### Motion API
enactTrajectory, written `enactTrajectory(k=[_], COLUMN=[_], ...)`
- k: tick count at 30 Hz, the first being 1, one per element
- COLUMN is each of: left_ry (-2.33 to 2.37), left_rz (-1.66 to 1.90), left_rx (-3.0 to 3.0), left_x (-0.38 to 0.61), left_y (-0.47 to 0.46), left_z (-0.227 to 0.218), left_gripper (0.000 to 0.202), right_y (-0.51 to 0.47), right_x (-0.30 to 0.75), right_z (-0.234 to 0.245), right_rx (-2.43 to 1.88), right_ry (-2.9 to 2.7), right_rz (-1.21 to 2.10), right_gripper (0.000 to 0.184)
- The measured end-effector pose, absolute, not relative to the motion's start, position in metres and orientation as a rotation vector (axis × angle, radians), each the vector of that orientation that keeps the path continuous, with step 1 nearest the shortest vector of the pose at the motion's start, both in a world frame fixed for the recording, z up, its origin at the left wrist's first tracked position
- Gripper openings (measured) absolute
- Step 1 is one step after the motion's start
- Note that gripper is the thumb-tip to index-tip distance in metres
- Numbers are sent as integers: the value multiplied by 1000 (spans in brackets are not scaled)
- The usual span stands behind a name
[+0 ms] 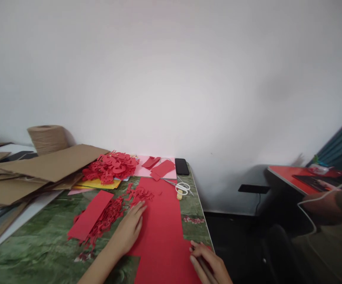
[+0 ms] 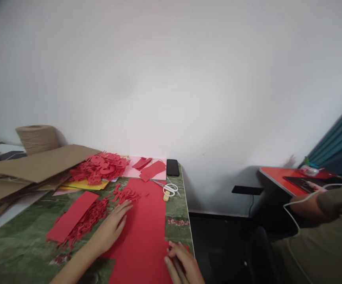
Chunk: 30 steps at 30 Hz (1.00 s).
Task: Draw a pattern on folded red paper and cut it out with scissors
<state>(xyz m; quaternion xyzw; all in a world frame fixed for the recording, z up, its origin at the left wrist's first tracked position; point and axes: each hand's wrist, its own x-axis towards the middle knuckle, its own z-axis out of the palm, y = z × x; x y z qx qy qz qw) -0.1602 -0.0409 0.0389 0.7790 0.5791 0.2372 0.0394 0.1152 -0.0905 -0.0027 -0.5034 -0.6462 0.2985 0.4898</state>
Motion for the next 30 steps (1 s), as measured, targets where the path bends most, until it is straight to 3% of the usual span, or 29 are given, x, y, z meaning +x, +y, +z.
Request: enactTrajectory(k=[7, 11, 13, 19, 30], left_ry=[1583, 1514, 1498, 1491, 1471], left_rz=[636, 421, 390, 407, 357], left_rx=[2297, 2261, 2282, 2304, 2342], left_x=[-107, -101, -104, -112, -112], left_y=[-14, -11, -12, -10, -8], left_z=[64, 52, 43, 31, 36], left_gripper=[35, 84, 94, 94, 93], right_y=[-25, 6, 16, 31, 23], right_x=[102, 85, 75, 52, 44], right_z=[25, 29, 30, 25, 2], right_rx=[-1222, -1188, -1136, -1172, -1167], right_ry=[-1665, -1526, -1419, -1079, -1239], right_rz=[1087, 1036, 1034, 956, 1032], right_gripper=[37, 40, 36, 38, 32])
